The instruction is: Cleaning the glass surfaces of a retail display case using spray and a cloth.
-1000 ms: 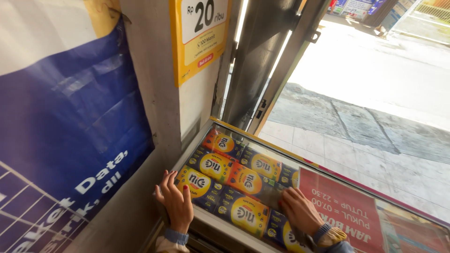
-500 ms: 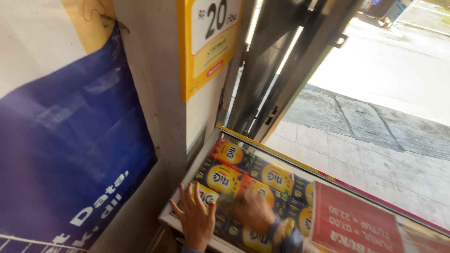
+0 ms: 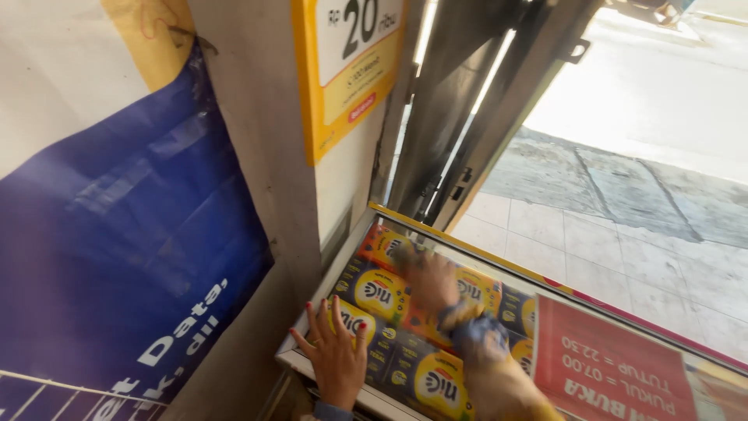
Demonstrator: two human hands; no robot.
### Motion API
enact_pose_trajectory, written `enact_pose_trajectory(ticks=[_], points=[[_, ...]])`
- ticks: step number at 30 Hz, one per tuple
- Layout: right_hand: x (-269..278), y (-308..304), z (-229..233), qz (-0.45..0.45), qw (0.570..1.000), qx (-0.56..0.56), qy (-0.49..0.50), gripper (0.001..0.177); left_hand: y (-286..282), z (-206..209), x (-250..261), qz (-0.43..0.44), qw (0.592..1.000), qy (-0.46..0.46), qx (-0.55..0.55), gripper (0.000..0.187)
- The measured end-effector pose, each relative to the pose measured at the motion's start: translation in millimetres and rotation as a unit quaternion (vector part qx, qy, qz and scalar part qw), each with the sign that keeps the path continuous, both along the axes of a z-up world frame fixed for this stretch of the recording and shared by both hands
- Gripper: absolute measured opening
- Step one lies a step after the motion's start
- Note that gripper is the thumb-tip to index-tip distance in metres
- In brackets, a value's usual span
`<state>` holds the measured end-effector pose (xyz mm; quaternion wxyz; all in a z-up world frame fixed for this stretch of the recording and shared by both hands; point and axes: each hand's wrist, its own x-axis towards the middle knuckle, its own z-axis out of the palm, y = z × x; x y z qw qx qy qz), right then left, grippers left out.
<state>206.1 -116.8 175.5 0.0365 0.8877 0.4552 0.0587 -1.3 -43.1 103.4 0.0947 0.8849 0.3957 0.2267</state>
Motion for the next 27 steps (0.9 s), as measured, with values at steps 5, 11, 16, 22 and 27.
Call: enact_pose_trajectory(ticks=[5, 11, 16, 22, 27], points=[[-113.3, -75.8, -55.0, 0.235, 0.967, 0.05, 0.081, 0.036, -3.2, 6.0, -1.7, 0.006, 0.993, -0.116, -0.007, 0.075], [-89.0, -85.0, -27.3, 0.318, 0.935, 0.094, 0.127, 0.029, -0.9, -12.1, -1.2, -0.002, 0.984, -0.18, -0.012, 0.078], [-25.1, -16.8, -10.5, 0.25, 0.953, 0.124, 0.118, 0.025, 3.4, -38.1, 8.8, 0.022, 0.988, -0.153, 0.003, 0.082], [47.0, 90.2, -41.1, 0.072, 0.98, 0.169, 0.081, 0.03, 12.1, -66.5, 15.6, 0.045, 0.988, -0.139, 0.048, 0.083], [63.5, 98.6, -52.0, 0.02, 0.975, 0.209, 0.08, 0.038, 8.5, -61.9, 9.7, 0.037, 0.993, -0.109, 0.032, 0.079]])
